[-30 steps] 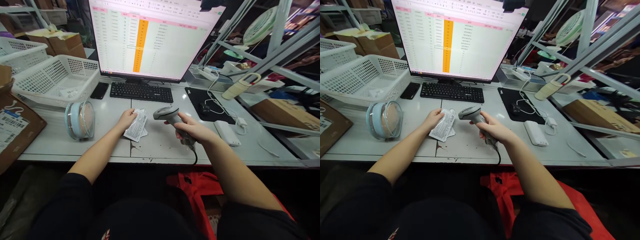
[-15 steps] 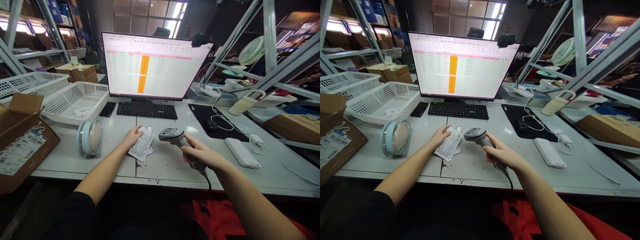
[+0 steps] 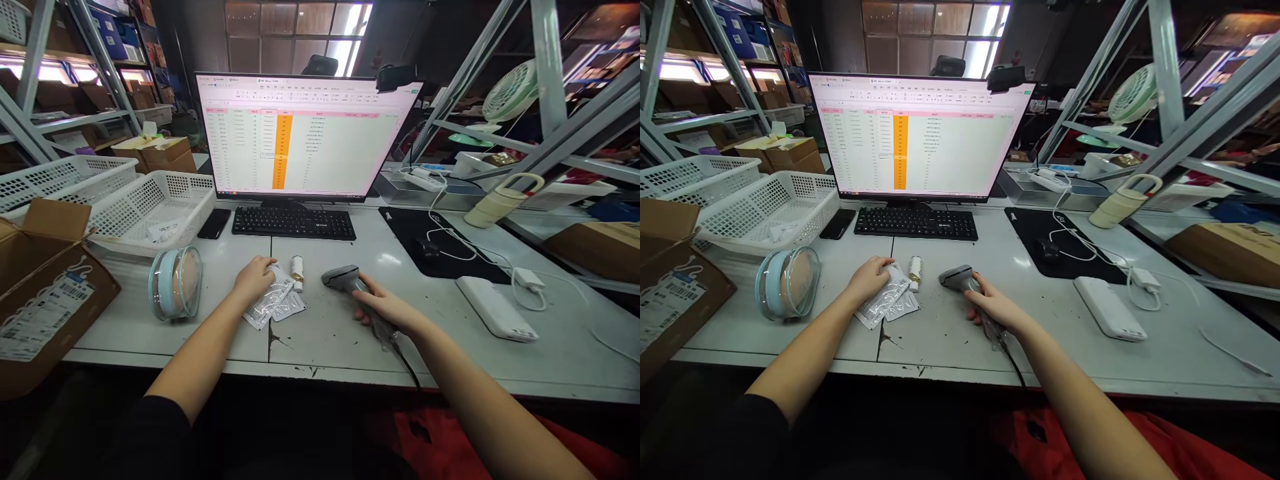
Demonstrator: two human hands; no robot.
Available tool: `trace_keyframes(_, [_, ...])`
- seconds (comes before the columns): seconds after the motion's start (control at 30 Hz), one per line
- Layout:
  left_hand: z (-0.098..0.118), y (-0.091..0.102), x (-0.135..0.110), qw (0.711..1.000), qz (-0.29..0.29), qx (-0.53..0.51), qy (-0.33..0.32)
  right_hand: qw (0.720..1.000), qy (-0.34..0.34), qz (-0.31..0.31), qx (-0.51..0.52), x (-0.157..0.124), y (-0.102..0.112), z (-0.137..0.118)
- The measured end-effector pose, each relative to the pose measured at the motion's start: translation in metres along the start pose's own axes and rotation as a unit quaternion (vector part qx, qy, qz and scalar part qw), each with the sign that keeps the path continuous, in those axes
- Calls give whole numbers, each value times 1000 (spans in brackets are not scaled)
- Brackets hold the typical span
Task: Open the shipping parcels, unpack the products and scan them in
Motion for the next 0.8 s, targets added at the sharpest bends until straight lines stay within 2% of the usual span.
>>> trace_keyframes(0.1, [2,-5,-2,999,-12,37,-8,999,35,6,-5,7,9,2])
trace_keyframes(0.17, [2,-7,-2,998,-23,54,-13,996,70,26,-45,18,23,3])
trace_keyframes(0.23, [1,-8,-2,997,-33,66,-19,981,111,105,-117,33,49,0])
trace_keyframes(0.3, [0,-8,-1,996,-39,73,-20,936,155,240,-205,48,86,-8])
trace_keyframes(0.37, [-1,-8,1,996,-41,80,-16,868,186,367,-277,63,124,-17])
trace_keyframes(0.43, [-2,-8,3,995,-40,85,-9,822,166,430,-335,81,156,-18])
trace_keyframes(0.5, [-2,-7,3,995,-36,88,0,809,99,441,-375,101,179,-12])
trace_keyframes(0.6, [-2,-7,3,996,-25,87,17,802,23,431,-413,123,194,5])
trace_keyframes(0.7, [0,-9,2,996,-21,81,22,779,47,463,-419,130,198,18])
trace_keyframes(0.8, [4,-11,1,997,-29,72,13,774,51,496,-391,128,202,27])
Point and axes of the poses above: each hand's wrist, its own x-axis towards the middle knuckle, its own y-axis out of the back of the hand, z = x × y, the point moved 5 cm from there along x, towards the middle knuckle, and after that the axes turned 1 degree about z, right-handed, at the moved point
